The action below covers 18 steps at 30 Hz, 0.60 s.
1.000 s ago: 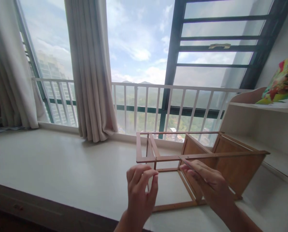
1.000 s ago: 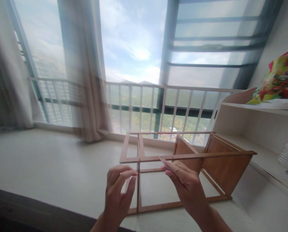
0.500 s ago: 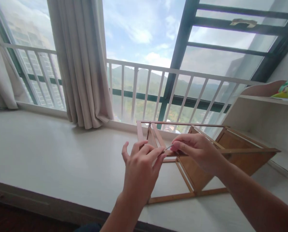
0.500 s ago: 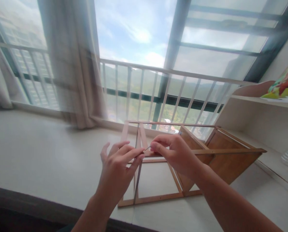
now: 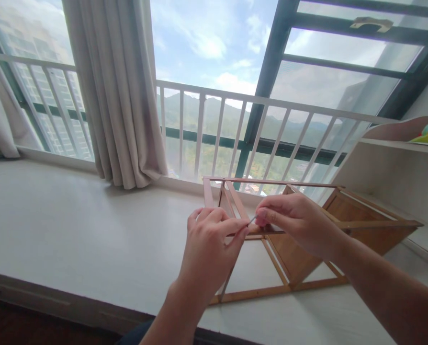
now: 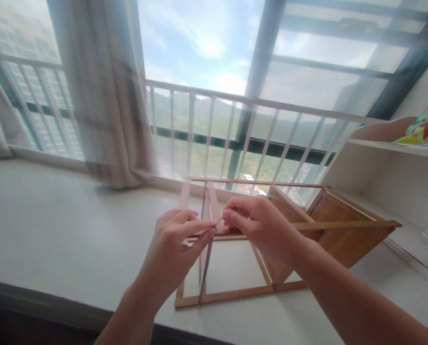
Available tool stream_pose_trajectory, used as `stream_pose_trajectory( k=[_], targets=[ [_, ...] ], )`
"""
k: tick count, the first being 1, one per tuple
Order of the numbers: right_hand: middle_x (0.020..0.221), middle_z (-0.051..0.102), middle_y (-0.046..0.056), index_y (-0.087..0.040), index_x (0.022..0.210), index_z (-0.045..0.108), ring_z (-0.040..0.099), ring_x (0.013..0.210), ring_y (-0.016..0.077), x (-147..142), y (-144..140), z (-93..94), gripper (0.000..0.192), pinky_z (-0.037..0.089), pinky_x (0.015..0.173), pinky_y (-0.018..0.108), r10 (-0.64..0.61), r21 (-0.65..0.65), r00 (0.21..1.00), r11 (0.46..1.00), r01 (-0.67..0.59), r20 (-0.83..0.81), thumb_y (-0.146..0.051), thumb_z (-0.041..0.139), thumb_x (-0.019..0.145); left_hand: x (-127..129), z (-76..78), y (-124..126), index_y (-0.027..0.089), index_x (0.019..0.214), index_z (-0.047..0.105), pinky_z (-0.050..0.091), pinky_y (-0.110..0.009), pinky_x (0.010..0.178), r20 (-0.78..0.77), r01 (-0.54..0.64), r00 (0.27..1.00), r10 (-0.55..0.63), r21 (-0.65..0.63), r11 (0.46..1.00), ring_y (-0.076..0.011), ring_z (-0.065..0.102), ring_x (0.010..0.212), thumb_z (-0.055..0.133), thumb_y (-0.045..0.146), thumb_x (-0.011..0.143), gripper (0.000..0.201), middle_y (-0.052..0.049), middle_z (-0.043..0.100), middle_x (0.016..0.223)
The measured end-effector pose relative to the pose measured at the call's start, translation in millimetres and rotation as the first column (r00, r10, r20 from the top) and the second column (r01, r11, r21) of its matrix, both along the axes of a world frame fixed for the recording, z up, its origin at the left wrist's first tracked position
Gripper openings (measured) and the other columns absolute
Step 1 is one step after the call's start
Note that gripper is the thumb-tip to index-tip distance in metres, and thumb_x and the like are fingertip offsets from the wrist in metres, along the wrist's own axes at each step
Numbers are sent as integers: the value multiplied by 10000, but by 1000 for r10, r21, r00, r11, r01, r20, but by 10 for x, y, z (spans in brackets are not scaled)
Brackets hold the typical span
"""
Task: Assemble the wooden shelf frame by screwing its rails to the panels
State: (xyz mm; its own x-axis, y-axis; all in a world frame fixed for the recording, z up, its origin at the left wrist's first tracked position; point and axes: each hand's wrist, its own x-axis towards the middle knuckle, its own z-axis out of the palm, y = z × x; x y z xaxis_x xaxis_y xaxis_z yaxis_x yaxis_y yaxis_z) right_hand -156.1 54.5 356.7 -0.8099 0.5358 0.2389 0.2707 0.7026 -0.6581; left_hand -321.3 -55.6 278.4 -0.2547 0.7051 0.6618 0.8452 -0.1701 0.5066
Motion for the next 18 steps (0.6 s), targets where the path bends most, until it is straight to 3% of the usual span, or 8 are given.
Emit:
stream_pose_trajectory(
  k=[3, 9, 18],
  targets=[
    [762, 720, 16, -174, 822, 684, 660, 721, 151, -1, -10, 14, 293, 494, 673, 240, 15, -2, 1000, 1000, -15, 5, -401, 570, 968, -15, -13, 12, 348, 871, 780, 398, -379, 898, 16, 17, 1000, -17, 8, 1000, -171, 575, 874, 679, 298, 904, 117, 20, 634, 777],
    [780, 733, 3, -195, 833, 695, 658, 729, 155, 2, -13, 10, 257, 471, 688, 254, 21, 124, 997, 992, -29, 68, -358, 554, 975, -15, -12, 13, 335, 875, 785, 388, -343, 812, 43, 37, 998, -38, 23, 999, -168, 551, 841, 668, 295, 906, 127, 9, 612, 754],
    [801, 738, 8, -193, 824, 696, 661, 752, 159, 3, 5, 46, 276, 462, 710, 261, 28, 143, 993, 989, -45, 117, -372, 552, 976, -7, 2, -7, 330, 880, 785, 388, -350, 813, 48, 42, 998, -42, -4, 999, -178, 560, 854, 662, 295, 908, 132, 5, 615, 750]
  ],
)
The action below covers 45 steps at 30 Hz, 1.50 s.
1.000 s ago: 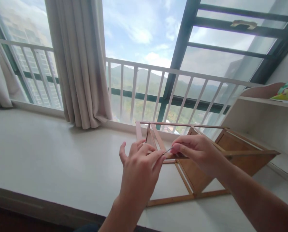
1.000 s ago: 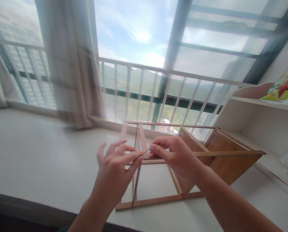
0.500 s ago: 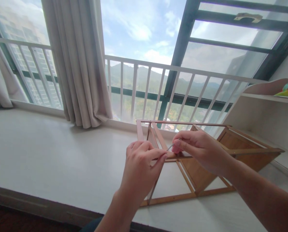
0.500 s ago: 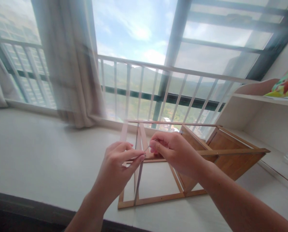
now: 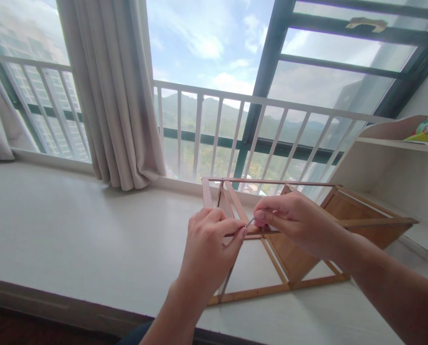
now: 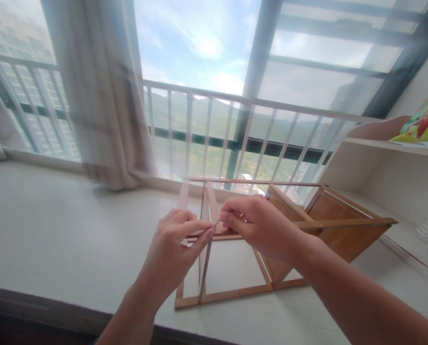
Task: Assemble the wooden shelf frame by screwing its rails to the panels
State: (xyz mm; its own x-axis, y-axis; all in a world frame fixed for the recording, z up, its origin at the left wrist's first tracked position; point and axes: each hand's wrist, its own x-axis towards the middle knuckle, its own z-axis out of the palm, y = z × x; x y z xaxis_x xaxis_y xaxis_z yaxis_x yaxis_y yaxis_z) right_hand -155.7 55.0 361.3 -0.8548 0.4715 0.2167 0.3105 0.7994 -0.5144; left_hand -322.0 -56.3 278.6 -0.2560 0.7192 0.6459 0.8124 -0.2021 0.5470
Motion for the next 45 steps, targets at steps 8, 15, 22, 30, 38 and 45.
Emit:
stream_pose_trajectory(
  k=[8, 15, 22, 30, 38, 45],
  targets=[
    [688, 655, -4, -174, 778, 688, 567, 658, 134, -46, 17, 113, 284, 395, 631, 261, 34, 101, 991, 994, -47, 127, -307, 534, 977, -11, -31, 9, 332, 931, 787, 398, -346, 828, -4, 11, 1000, -11, 13, 1000, -175, 566, 859, 659, 311, 917, 131, -5, 626, 763],
    [850, 730, 30, -168, 907, 756, 642, 775, 152, -119, 134, 281, 274, 473, 732, 258, 299, 75, 943, 947, -312, 144, -326, 553, 1001, -11, -27, 2, 334, 953, 794, 391, -334, 813, 7, 19, 1000, -19, 41, 999, -168, 562, 844, 672, 305, 913, 131, -2, 624, 751],
    [881, 756, 72, -176, 1101, 801, 686, 784, 161, -176, 371, 337, 303, 498, 729, 256, 443, 82, 887, 886, -455, 133, -299, 538, 1013, 5, -27, 28, 335, 942, 798, 372, -322, 782, 7, -9, 1000, 9, 56, 998, -153, 534, 799, 642, 324, 937, 156, 4, 596, 716],
    [814, 727, 37, -189, 1126, 766, 618, 709, 166, -169, 65, 337, 386, 432, 661, 270, 201, 192, 958, 952, -240, 205, -462, 520, 1009, 25, -2, 12, 297, 822, 792, 367, -317, 745, 24, -30, 999, 29, 30, 999, -162, 526, 794, 653, 312, 922, 171, -6, 581, 688],
    [545, 548, -4, -202, 649, 597, 431, 516, 137, -192, -41, 265, 513, 265, 516, 284, -224, 465, 961, 876, 126, 162, -619, 530, 940, 7, -12, 24, 319, 841, 797, 373, -316, 753, 41, -25, 999, 23, 44, 999, -163, 534, 799, 675, 290, 904, 140, -1, 589, 688],
    [616, 629, -11, -202, 750, 711, 532, 562, 130, -242, -77, 294, 263, 356, 572, 265, -82, 291, 985, 956, 35, 151, -317, 567, 937, -23, -43, 30, 338, 927, 797, 404, -333, 812, 60, 12, 998, -16, 56, 998, -165, 566, 838, 695, 330, 901, 105, 5, 642, 744]
  ],
)
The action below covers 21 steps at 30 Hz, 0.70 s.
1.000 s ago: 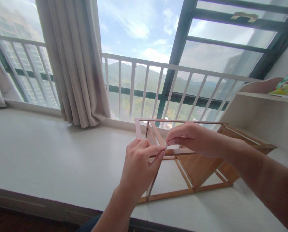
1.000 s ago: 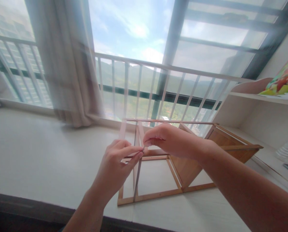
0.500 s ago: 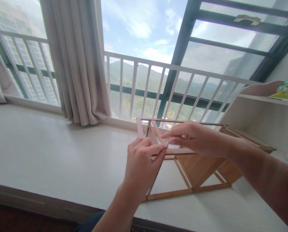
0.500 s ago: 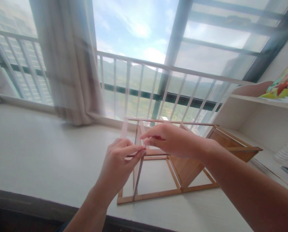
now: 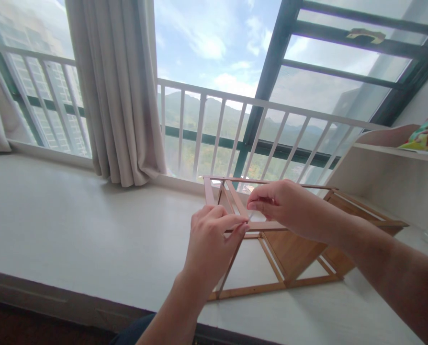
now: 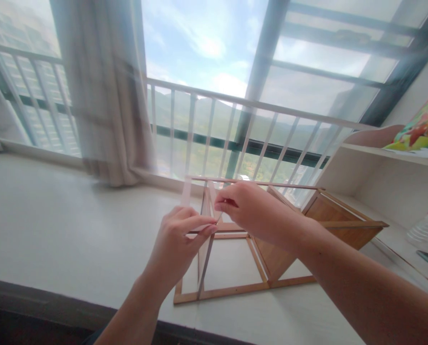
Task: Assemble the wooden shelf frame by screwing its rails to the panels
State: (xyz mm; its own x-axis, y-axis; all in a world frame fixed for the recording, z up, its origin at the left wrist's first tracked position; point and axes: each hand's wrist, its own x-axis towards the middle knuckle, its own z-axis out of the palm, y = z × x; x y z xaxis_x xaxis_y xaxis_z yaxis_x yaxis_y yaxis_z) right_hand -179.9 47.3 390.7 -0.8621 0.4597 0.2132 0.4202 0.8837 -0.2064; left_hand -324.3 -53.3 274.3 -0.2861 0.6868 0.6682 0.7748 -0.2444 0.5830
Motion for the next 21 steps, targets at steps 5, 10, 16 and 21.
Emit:
stream_pose_trajectory(
  k=[5, 10, 16, 21],
  targets=[
    [700, 680, -11, -218, 870, 772, 602, 652, 138, 65, 24, 15, 259, 418, 615, 248, 115, -165, 993, 980, -113, 3, -273, 532, 951, -18, -1, -7, 331, 936, 797, 419, -338, 835, -3, 15, 1000, -15, -25, 1000, -174, 580, 870, 747, 358, 859, 95, 5, 673, 773],
    [791, 727, 18, -204, 1009, 789, 641, 736, 175, 81, -29, 75, 291, 446, 647, 262, 184, -235, 981, 958, -166, 57, -384, 565, 963, -20, 2, -16, 344, 960, 798, 423, -337, 817, -13, 10, 1000, -10, -19, 1000, -178, 581, 857, 726, 368, 876, 114, -3, 657, 750],
    [867, 749, 18, -225, 1076, 729, 684, 798, 169, 99, 25, 25, 250, 487, 722, 263, 178, -202, 984, 963, -179, -25, -242, 503, 971, -15, 1, -11, 320, 907, 794, 425, -344, 826, 3, 17, 1000, -17, -22, 1000, -182, 586, 873, 732, 363, 871, 83, 0, 674, 772],
    [932, 777, 3, -246, 973, 756, 706, 845, 178, 114, 89, 39, 250, 486, 756, 269, 184, -68, 982, 981, -181, 45, -205, 510, 968, -32, 16, -19, 350, 948, 789, 420, -344, 838, 12, 29, 1000, -29, -40, 999, -183, 582, 889, 739, 356, 867, 95, 13, 669, 778]
  ],
)
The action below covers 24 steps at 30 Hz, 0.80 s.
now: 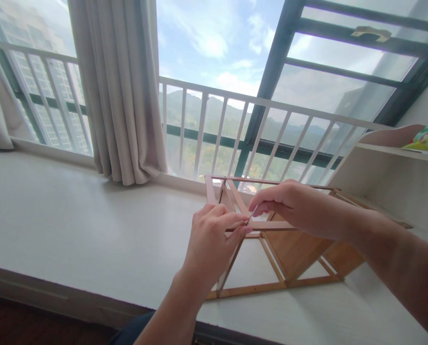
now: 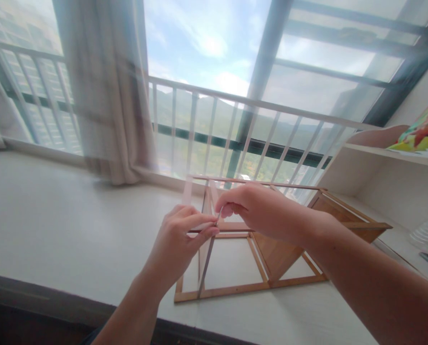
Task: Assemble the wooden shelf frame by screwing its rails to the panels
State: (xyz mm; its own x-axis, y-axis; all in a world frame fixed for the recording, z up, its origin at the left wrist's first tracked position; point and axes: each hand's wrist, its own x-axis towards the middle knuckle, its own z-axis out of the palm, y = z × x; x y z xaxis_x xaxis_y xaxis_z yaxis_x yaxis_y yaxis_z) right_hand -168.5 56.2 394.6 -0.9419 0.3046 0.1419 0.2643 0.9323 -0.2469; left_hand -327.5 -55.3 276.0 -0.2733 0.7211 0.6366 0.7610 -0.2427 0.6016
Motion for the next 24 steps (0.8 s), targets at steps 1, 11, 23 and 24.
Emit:
stream_pose_trajectory(
  k=[1, 11, 23, 24],
  targets=[
    [943, 779, 3, -246, 949, 766, 706, 854, 179, -4, 3, 22, 264, 486, 767, 268, 37, 22, 999, 999, -38, 20, -199, 508, 970, -3, 4, -4, 355, 949, 788, 418, -343, 840, 1, 6, 1000, -6, -7, 1000, -182, 582, 892, 756, 346, 853, 101, 17, 669, 781],
    [807, 734, 71, -214, 959, 798, 659, 743, 186, -33, 12, 83, 244, 449, 699, 278, 200, 128, 980, 972, -197, -7, -226, 554, 970, -8, 0, -15, 336, 908, 781, 412, -334, 853, 9, 22, 1000, -21, -21, 1000, -177, 576, 914, 789, 308, 823, 90, 28, 672, 807],
    [786, 744, 7, -208, 897, 642, 693, 715, 166, -56, -85, 82, 85, 461, 613, 243, -88, -149, 995, 984, 94, 46, -261, 581, 926, 52, -7, -2, 311, 870, 786, 391, -320, 796, 30, -35, 999, 35, 23, 999, -175, 563, 853, 683, 314, 902, 108, 5, 633, 738],
    [827, 760, 16, -210, 910, 646, 711, 756, 179, -56, -73, 90, 95, 484, 643, 255, -74, -193, 996, 978, 84, 55, -294, 606, 927, 48, -7, -1, 312, 873, 786, 393, -319, 799, 33, -34, 999, 33, 23, 999, -175, 565, 859, 682, 314, 902, 108, 5, 635, 744]
  ],
)
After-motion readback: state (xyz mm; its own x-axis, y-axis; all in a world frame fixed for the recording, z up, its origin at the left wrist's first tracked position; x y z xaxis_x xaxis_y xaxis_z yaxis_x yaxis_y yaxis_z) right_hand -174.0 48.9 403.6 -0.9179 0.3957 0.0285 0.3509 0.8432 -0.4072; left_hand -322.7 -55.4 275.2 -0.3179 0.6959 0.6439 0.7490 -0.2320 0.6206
